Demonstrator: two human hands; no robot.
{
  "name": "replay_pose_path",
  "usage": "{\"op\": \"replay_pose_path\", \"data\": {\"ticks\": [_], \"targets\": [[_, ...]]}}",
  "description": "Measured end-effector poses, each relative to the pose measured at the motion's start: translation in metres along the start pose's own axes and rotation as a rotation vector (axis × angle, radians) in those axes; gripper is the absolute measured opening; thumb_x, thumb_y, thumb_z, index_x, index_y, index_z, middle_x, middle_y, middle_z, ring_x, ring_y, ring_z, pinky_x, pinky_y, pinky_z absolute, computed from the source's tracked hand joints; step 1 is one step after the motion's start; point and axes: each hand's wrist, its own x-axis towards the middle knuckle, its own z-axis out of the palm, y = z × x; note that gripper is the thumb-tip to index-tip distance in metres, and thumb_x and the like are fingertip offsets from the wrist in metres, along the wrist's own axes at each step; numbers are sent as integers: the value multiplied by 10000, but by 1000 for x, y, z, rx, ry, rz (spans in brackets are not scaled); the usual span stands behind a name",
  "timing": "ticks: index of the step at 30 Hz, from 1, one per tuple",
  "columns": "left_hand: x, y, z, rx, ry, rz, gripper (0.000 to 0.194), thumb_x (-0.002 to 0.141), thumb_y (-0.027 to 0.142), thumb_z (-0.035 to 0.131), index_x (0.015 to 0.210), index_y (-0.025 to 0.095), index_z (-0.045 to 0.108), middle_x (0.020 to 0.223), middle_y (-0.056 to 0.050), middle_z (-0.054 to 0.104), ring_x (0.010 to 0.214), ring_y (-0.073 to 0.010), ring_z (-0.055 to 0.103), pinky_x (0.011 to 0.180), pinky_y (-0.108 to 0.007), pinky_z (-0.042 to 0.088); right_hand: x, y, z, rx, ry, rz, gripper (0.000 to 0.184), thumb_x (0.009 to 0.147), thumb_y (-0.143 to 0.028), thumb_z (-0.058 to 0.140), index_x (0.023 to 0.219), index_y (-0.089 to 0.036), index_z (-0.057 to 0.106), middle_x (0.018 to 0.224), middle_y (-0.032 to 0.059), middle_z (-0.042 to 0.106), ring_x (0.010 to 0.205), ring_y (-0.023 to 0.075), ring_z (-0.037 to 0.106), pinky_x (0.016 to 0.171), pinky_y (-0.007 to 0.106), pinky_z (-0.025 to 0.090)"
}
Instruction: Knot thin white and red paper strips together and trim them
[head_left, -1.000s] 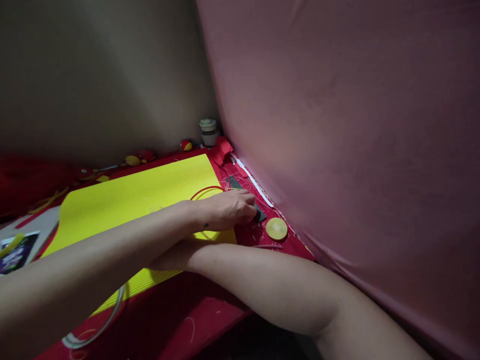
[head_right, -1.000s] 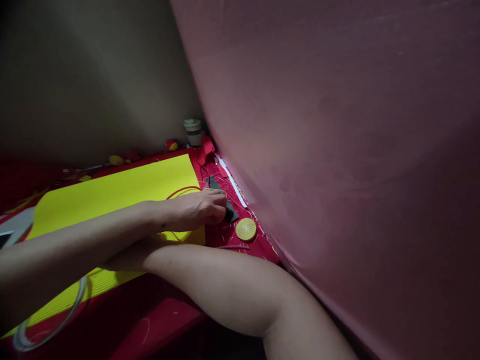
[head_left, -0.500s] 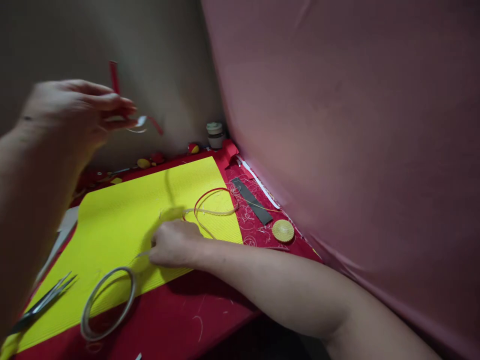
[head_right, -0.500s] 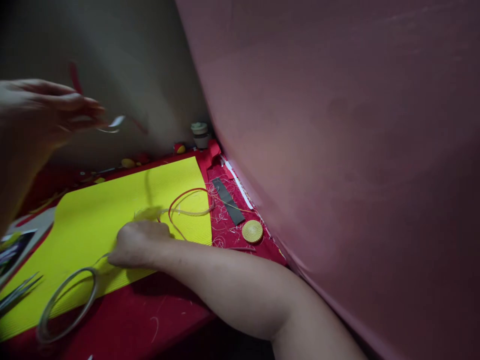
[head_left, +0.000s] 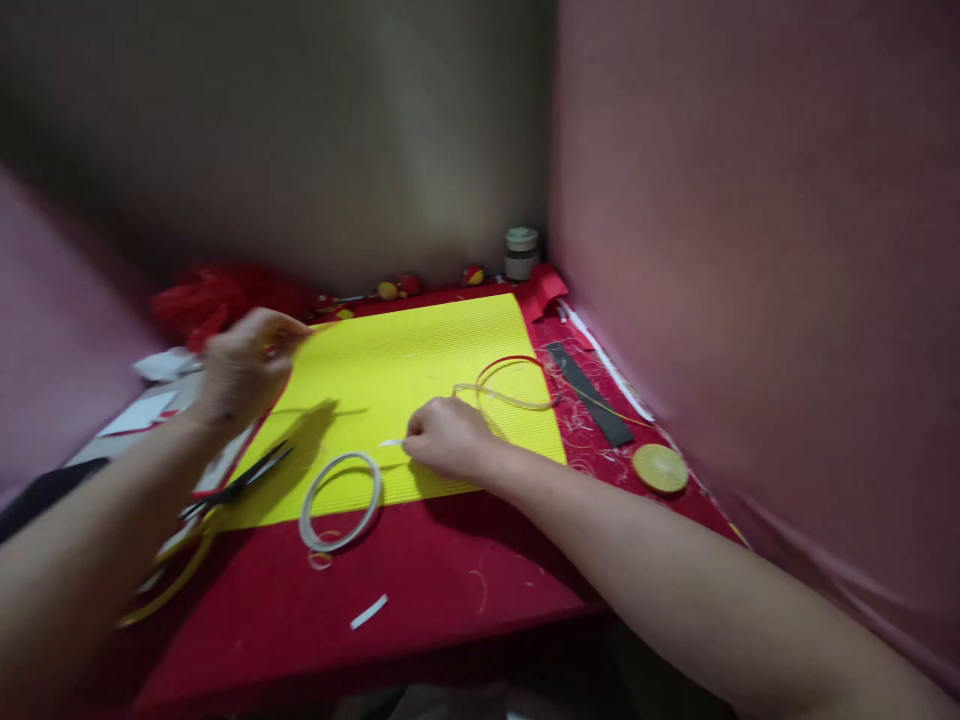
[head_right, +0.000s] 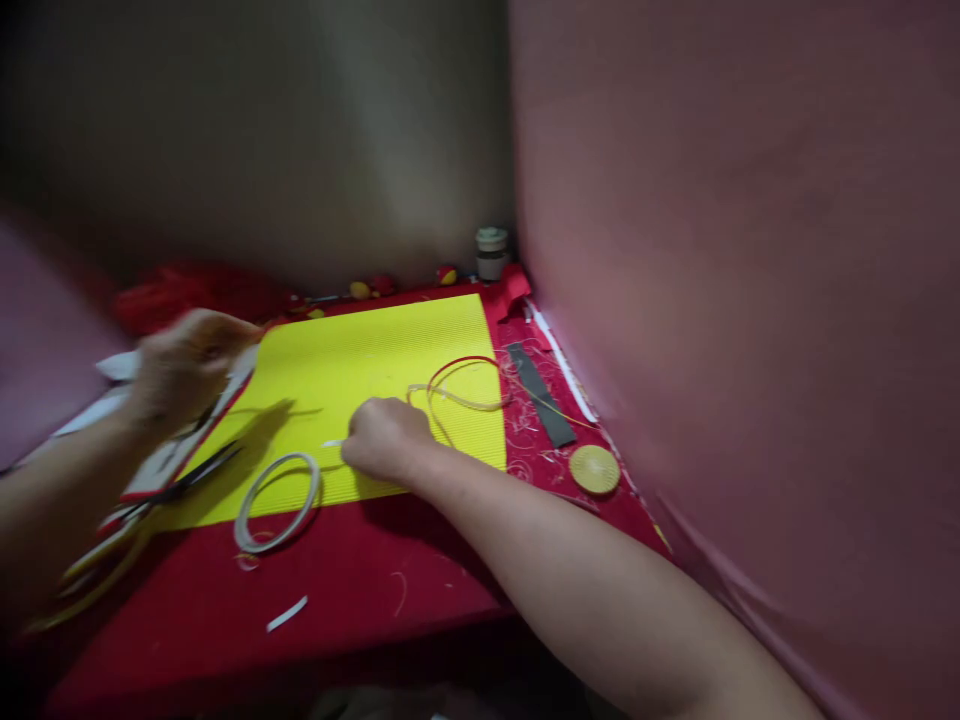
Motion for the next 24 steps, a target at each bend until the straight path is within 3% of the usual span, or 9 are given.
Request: {"op": "replay_pose_path", "data": {"ticks": [2,7,13,18,24], "targets": [[-22,-12,14,112,-98,86,186,931,272,362,1024,238,520,981,9,588,891,-159,526,826,-322,448,0,0,1,-10,-7,-10,288,746,-231,500,853,-169,760,864,125,727,780,228,646,590,288,391],[-44,-19,37,140,-269,153,138,851,233,475,846,191,606,876,-45,629,854,-177,544,760,-287,423,-2,-1,1,5,21,25,247,743,-231,536,807,-172,767,736,93,712,642,171,593,528,266,320],[-36,-15,42,156,-246,223,162,828,216,512,901,161,645,891,-88,666,857,-196,543,758,-304,409,-3,0,3,37,38,13,213,743,-216,560,768,-165,766,650,61,676,583,133,538,530,251,319],[-29,-6,52,151,-265,244,185,838,229,504,764,155,656,848,-95,680,819,-195,551,760,-320,413,-2,2,5,57,45,3,195,744,-213,569,709,-167,755,565,27,620,546,114,486,514,243,309],[-35,11,43,-47,-147,70,164,822,196,493,868,144,641,852,-72,693,763,-146,604,695,-263,437,-3,3,4,101,17,22,194,749,-236,568,690,-172,742,565,21,600,551,116,473,508,244,313]]}}
